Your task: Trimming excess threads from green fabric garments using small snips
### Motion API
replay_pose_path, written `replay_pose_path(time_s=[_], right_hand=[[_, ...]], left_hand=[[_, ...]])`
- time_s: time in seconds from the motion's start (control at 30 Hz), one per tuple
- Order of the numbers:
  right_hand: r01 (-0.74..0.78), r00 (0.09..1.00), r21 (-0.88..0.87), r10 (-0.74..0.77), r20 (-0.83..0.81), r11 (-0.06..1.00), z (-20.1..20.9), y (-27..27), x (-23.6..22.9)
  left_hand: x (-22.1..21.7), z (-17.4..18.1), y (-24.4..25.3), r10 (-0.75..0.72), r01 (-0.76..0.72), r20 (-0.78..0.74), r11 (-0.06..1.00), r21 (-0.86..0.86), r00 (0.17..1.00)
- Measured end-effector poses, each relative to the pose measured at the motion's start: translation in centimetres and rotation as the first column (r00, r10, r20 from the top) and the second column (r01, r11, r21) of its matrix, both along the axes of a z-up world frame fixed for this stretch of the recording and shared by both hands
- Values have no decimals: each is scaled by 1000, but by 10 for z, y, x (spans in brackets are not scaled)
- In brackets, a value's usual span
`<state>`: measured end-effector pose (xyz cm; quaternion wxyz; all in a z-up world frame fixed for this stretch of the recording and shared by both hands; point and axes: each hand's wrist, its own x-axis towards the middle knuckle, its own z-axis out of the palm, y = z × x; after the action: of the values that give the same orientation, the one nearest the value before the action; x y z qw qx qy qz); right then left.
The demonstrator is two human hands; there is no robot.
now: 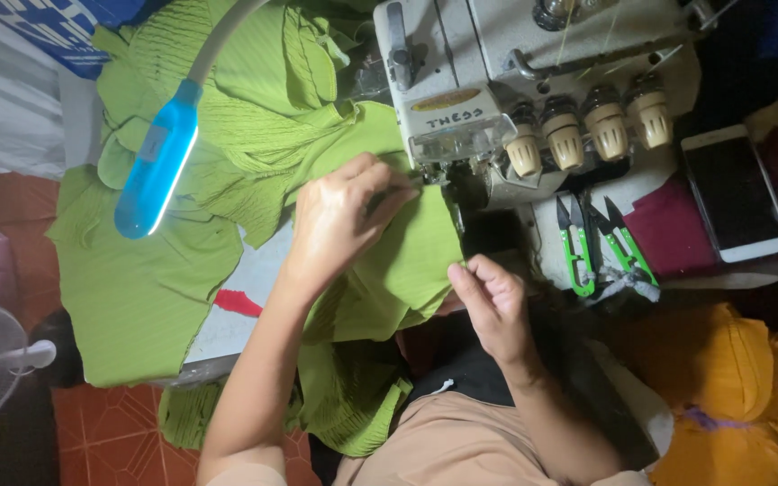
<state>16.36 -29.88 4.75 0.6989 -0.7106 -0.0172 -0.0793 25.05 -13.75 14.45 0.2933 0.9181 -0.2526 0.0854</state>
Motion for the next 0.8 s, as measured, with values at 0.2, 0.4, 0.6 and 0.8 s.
replay_pose_path(time_s=[0.2,0.4,0.6,0.8], right_hand=[[-87,985,165,110,-136,982,19,14,-15],[-55,996,-30,53,-66,998,19,11,-13],[2,1000,-74,-3,-18,997,16,9,-8],[55,998,-126,-50,42,991,-16,-5,-1]], left_hand=[[-9,-2,5,12,-12,5,999,-38,1000],[-6,-8,4,2,3,68,997,-72,998],[1,-11,1,28,-14,148,995,-95,989],[12,-20,0,60,-41,207,995,-94,977]])
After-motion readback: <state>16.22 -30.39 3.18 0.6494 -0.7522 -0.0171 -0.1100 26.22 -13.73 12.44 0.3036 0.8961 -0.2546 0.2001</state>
